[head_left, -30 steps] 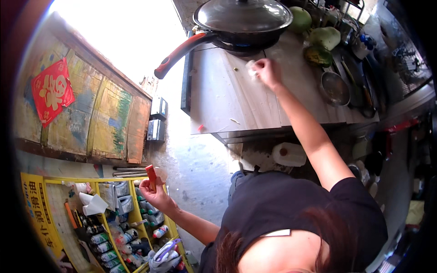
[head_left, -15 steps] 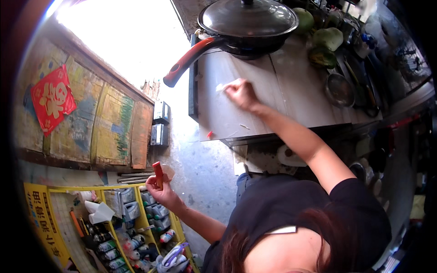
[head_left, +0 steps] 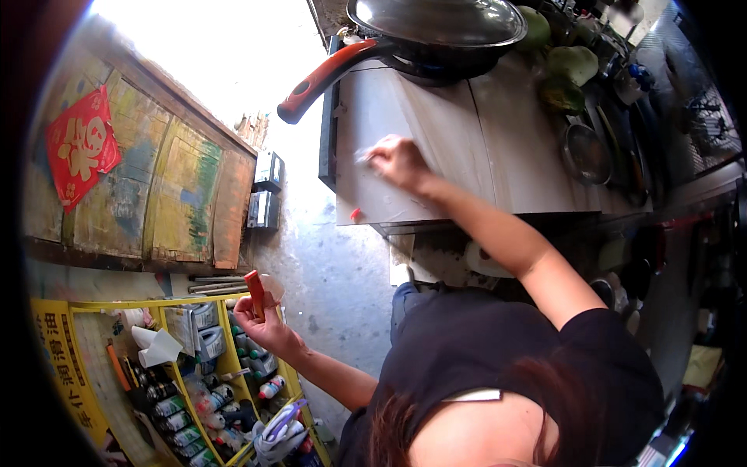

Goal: The person washes hands at an outdoor sink, then moves to a kitchen counter to wipe the surface with a cloth. They handle a plastic bag of food items, wash them at the sink, and return to the counter to arrange bowls and a pot containing mixed vegetables.

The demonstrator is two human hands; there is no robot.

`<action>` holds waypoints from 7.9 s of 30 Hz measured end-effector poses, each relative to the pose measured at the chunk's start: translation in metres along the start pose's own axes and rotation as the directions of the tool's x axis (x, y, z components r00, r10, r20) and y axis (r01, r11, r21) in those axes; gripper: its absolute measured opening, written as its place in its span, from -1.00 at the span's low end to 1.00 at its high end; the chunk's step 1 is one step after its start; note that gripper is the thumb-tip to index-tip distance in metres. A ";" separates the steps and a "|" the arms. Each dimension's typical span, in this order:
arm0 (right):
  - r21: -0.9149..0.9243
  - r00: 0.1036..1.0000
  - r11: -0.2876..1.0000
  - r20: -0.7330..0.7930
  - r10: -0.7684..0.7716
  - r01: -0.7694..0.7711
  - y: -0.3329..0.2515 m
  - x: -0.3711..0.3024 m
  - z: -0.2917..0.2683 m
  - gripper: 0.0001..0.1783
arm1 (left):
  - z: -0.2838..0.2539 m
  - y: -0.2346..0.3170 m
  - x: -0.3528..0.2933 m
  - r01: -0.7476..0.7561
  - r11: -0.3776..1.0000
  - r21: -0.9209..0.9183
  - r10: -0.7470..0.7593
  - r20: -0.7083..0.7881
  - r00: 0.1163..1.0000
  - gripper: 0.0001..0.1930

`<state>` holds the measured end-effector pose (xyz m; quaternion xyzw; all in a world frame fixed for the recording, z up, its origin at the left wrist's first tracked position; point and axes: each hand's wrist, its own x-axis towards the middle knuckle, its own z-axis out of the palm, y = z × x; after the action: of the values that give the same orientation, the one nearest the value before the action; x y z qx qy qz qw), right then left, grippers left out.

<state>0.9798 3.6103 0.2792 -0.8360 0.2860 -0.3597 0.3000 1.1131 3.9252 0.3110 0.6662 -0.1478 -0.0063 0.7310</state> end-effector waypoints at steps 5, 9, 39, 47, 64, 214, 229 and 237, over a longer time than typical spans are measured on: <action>-0.141 0.957 0.971 -0.246 0.156 -0.195 0.088 0.012 -0.083 -0.81 | -0.016 -0.006 -0.009 -0.003 0.995 0.097 0.010 -0.064 0.998 -0.76; -0.530 0.980 0.842 0.198 0.004 0.104 0.053 0.001 -0.101 -0.56 | -0.037 -0.006 -0.017 0.050 0.995 0.081 -0.039 -0.127 0.991 -0.75; -0.322 0.968 0.916 0.002 0.252 -0.238 0.041 0.132 0.013 -0.81 | -0.063 -0.025 -0.015 0.208 0.978 0.026 -0.186 -0.347 0.919 -0.78; -0.605 0.965 0.796 -0.216 -0.152 -0.010 0.099 0.246 0.015 -0.71 | -0.049 -0.031 0.008 0.215 0.977 0.007 -0.204 -0.297 0.933 -0.78; -0.072 0.984 0.994 0.152 0.097 -0.087 0.004 0.061 -0.006 -0.65 | -0.049 -0.031 0.033 0.171 0.983 -0.070 -0.182 -0.187 0.965 -0.77; -0.078 0.993 0.991 -0.021 -0.113 0.111 -0.077 -0.073 0.045 -0.89 | -0.142 0.052 -0.097 0.015 0.968 0.249 0.010 -0.099 0.995 -0.78; 0.192 0.764 0.839 -0.348 0.543 -0.509 0.098 0.070 -0.034 -0.65 | -0.196 0.042 -0.112 0.074 0.943 0.323 -0.003 -0.216 0.976 -0.78; -0.236 0.997 0.969 -0.011 -0.076 0.072 -0.052 -0.037 0.052 -0.87 | -0.148 0.046 -0.090 0.028 0.970 0.243 0.000 -0.112 0.994 -0.78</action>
<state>1.0116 3.6853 0.2709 -0.8721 0.2982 -0.3424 0.1823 1.0514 4.0928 0.3274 0.7513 -0.1018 0.0439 0.6505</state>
